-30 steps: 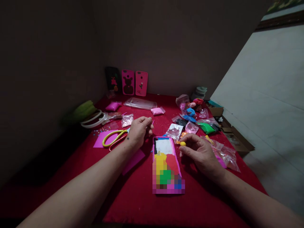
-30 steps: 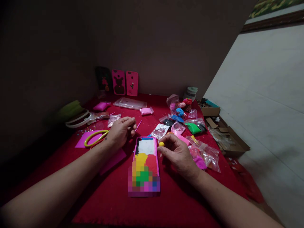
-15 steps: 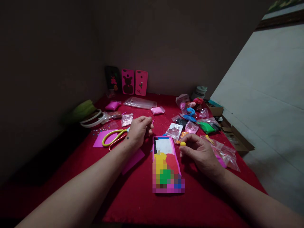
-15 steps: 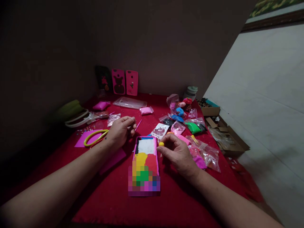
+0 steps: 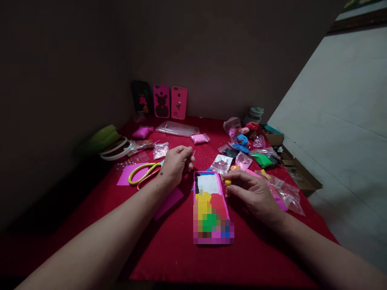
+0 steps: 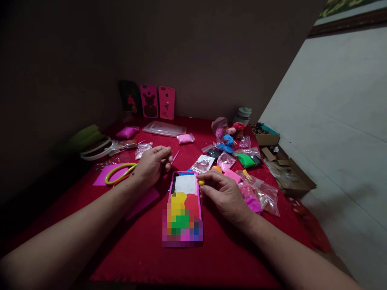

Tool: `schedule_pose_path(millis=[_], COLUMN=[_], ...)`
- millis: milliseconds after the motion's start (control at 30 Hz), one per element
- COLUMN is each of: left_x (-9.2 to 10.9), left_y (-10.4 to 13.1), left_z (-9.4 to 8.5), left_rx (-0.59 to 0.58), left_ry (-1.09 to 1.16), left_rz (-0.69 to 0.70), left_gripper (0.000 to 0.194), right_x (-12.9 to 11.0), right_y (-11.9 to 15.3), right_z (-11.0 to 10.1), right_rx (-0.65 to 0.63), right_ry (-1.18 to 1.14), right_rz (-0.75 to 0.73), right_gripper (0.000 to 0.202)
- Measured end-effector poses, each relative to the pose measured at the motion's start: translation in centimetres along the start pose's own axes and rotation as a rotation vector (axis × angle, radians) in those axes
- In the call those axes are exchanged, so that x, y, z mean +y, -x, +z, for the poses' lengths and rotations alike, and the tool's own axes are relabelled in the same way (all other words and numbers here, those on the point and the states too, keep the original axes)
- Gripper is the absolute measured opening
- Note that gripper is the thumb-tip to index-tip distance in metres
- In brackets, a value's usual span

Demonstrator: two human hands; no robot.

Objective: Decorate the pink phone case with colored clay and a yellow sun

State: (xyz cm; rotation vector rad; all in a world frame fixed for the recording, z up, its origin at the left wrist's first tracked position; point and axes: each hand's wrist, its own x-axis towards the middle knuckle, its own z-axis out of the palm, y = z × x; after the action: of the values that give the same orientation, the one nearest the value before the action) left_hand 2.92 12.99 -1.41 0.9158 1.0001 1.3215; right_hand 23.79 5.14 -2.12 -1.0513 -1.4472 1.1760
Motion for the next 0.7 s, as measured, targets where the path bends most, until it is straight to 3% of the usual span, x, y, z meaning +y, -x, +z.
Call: schedule_pose_path(millis=[233,700], left_x=[0.01,0.15], left_y=[-0.01,0.14], left_z=[0.03,0.11], left_rx=[-0.003,0.002], left_ry=[-0.005,-0.020], left_rz=[-0.004,-0.001], left_gripper=[0.019,0.019], right_x=[-0.05,-0.30], right_y=[-0.28,0.04], right_z=[0.24,-0.21], right_rx=[0.009,-0.053], right_ry=[-0.117,-0.009], right_rz=[0.002,0.091], right_gripper=[0.023,0.018])
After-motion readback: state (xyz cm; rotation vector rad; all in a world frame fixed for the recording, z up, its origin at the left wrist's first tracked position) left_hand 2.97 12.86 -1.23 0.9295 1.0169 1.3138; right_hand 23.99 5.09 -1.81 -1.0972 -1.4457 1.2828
